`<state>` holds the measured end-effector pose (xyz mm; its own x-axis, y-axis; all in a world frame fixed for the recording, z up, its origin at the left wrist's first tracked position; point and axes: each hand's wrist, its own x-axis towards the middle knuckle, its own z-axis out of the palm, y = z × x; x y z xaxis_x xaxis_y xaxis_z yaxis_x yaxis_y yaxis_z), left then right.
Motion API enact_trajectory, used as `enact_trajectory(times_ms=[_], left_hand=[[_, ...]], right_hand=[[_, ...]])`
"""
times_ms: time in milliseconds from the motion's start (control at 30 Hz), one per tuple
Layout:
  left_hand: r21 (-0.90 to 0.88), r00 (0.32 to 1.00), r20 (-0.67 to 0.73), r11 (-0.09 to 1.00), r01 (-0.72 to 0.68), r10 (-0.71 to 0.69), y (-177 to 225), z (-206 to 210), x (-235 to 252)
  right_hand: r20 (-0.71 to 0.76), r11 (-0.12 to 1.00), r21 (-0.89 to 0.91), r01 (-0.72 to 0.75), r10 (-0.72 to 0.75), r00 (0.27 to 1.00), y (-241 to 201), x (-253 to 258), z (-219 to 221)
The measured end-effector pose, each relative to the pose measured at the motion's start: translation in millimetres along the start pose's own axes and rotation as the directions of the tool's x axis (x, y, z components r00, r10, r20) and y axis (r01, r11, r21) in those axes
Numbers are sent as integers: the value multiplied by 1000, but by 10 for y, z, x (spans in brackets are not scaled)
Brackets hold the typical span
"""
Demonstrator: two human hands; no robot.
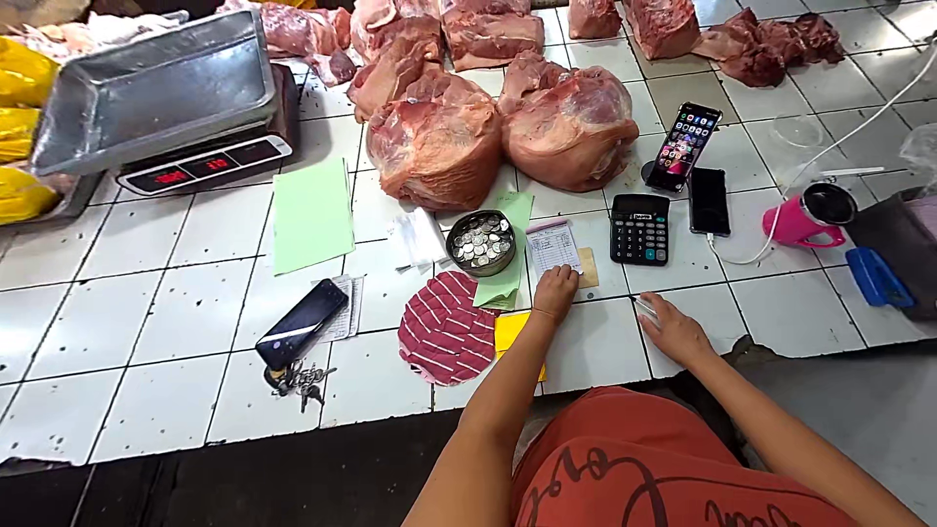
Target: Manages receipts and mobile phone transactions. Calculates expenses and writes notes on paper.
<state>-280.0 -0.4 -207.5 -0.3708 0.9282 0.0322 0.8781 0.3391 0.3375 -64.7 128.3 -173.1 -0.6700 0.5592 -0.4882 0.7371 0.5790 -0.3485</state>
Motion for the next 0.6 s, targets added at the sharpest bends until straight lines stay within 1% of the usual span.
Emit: enact_trajectory(times_ms=[233, 267, 333, 400, 433, 533, 600], left_hand=[[-2, 994, 59, 995, 98, -97, 80, -61, 50], [-8, 990, 69, 992, 127, -127, 110, -65, 56], [-60, 966, 129, 970, 235, -226, 235, -122, 49], [-146, 916, 234, 920, 364, -326, 445, -234, 50], [-199, 898, 263, 890, 409, -354, 556, -275, 41], [-397, 871, 285, 778, 487, -399, 836, -320, -28], [-503, 857, 256, 696, 513, -447, 983, -368, -66]], right_hand=[[90, 997, 20, 69, -70, 994, 177, -97, -26], [108, 997, 21, 80, -82, 991, 215, -94, -45], [143, 995, -4, 96, -95, 985, 285, -106, -108], [127, 991, -54, 123, -115, 985, 391, -114, -189], [97, 987, -71, 144, -137, 986, 461, -111, -231], [1, 971, -126, 203, -204, 979, 691, -58, -387], [-31, 960, -144, 239, -246, 969, 858, 35, -485]])
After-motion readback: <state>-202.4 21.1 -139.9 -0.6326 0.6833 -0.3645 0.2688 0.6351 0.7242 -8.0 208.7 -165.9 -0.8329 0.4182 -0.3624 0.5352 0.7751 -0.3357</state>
